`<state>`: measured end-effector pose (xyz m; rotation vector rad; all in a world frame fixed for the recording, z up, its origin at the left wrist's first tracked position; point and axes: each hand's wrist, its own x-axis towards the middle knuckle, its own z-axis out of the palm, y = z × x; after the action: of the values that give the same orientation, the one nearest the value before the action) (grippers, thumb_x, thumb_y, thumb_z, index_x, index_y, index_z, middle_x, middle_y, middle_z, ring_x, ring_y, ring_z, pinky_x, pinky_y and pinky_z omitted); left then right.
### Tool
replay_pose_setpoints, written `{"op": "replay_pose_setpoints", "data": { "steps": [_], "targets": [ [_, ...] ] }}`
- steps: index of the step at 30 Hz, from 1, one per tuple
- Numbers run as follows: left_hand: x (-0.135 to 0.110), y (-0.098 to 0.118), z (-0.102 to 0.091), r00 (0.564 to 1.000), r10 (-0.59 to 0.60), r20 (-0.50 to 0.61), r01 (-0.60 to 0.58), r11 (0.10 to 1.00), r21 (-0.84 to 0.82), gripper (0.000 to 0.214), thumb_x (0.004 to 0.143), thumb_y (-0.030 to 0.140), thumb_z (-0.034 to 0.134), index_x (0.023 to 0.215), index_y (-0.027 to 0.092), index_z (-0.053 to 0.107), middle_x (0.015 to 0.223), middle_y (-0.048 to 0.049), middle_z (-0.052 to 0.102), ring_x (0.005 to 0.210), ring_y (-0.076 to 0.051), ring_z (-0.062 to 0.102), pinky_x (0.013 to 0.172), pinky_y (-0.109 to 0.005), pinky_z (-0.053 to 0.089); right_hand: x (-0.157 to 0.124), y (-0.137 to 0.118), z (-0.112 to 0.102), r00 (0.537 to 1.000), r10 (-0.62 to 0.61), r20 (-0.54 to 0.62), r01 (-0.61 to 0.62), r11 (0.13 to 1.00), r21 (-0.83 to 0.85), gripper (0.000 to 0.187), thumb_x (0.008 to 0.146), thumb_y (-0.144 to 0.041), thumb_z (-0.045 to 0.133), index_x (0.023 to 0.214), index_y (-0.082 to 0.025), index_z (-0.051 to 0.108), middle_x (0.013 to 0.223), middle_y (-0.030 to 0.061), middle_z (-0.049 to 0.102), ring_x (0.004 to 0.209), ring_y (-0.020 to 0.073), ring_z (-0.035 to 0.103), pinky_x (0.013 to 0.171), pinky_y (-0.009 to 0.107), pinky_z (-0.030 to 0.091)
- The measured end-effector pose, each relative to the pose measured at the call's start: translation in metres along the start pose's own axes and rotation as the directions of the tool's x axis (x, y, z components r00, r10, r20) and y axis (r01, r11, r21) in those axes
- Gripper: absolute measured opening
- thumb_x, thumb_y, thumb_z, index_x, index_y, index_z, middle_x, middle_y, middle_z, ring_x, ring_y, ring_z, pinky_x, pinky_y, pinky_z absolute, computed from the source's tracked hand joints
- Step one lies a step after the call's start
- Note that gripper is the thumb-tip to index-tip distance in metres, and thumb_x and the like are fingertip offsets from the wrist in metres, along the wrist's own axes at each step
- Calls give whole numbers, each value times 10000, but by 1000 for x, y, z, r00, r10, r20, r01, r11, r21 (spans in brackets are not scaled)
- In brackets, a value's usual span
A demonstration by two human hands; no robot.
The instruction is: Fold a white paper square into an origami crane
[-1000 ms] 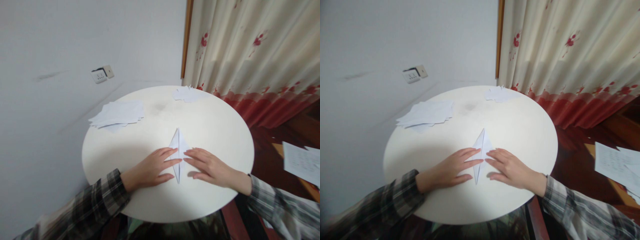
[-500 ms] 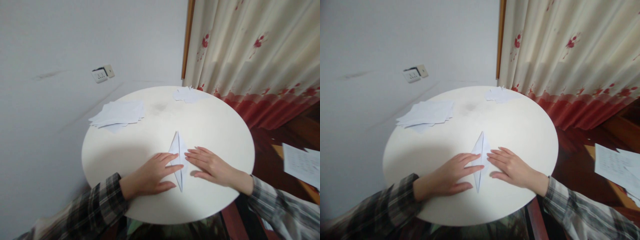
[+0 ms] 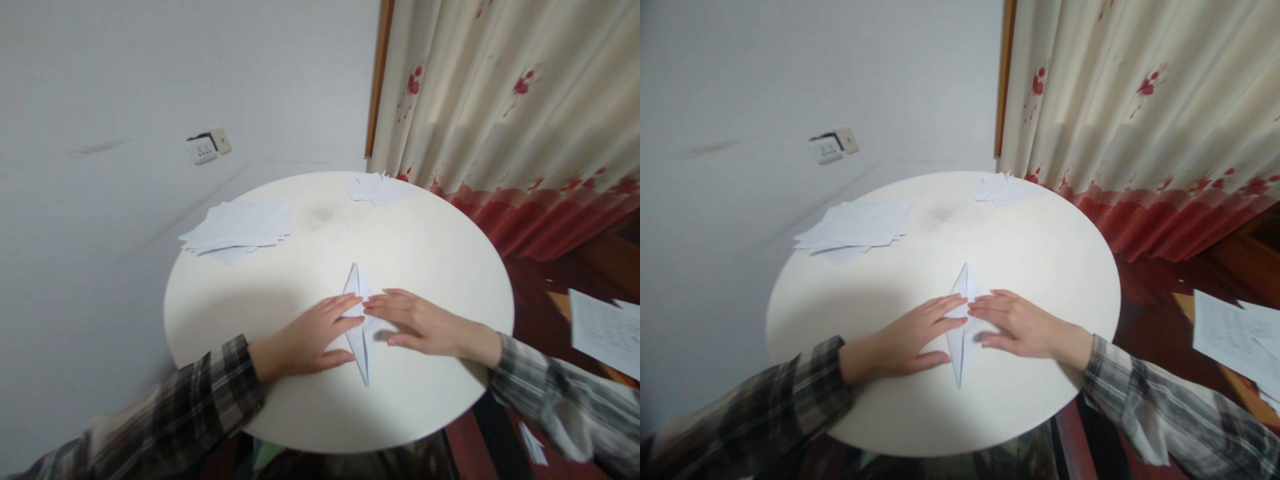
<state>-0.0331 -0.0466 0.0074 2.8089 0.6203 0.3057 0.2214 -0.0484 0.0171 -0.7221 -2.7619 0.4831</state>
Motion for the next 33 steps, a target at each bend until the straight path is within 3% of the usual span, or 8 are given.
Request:
{"op": "replay_pose_setpoints", "data": {
  "steps": [5,10,14,18,25,33],
  "targets": [
    [-1,0,-1,999,-2,42,3,1000,-22,552,839,473,441,1272,132,403,1418,-147,287,1322,-261,232,1071,-418,243,1,2,-6,1000,10,24,-13,994,111,493,869,-393,457,1301,-173,370,1318,112,450,1217,189,409,1067,435,252],
    [-1,0,-1,1000,1,16,-1,1000,-7,549,828,474,456,1263,141,410,1409,-148,304,1309,-268,260,1059,-432,268,4,4,-5,998,54,-38,-43,971,235,399,897,-335,406,1253,-157,388,1336,131,408,1185,175,435,995,365,374],
    [0,0,0,1000,5,-5,-5,1000,12,547,819,466,467,1249,131,421,1352,-164,383,1271,-277,324,1039,-437,298,11,8,1,999,-25,-35,29,990,134,556,869,-398,450,1351,-177,283,1374,113,378,1265,197,343,1055,419,280],
    [1,1,-1,1000,28,-9,-28,999,33,554,804,460,479,1233,113,428,1356,-177,368,1274,-289,314,1043,-436,294,16,12,7,1000,-17,-26,17,1000,-10,555,895,-434,372,1378,-190,249,1365,107,404,1264,193,357,1072,451,227],
    [3,3,-3,1000,18,12,-18,999,27,588,799,490,468,1247,115,406,1375,-179,341,1270,-295,321,1050,-427,286,28,17,10,999,46,-24,-50,975,-214,627,874,-534,322,1336,-110,340,1358,160,396,1283,224,328,1074,445,227],
    [0,2,1,1000,27,4,-27,998,57,616,810,511,441,1261,95,384,1345,-201,380,1281,-303,302,1034,-450,299,46,24,10,995,75,-66,-90,962,-259,681,860,-575,299,1299,-62,385,1352,184,395,1289,235,315,1075,436,234]
  ]
}}
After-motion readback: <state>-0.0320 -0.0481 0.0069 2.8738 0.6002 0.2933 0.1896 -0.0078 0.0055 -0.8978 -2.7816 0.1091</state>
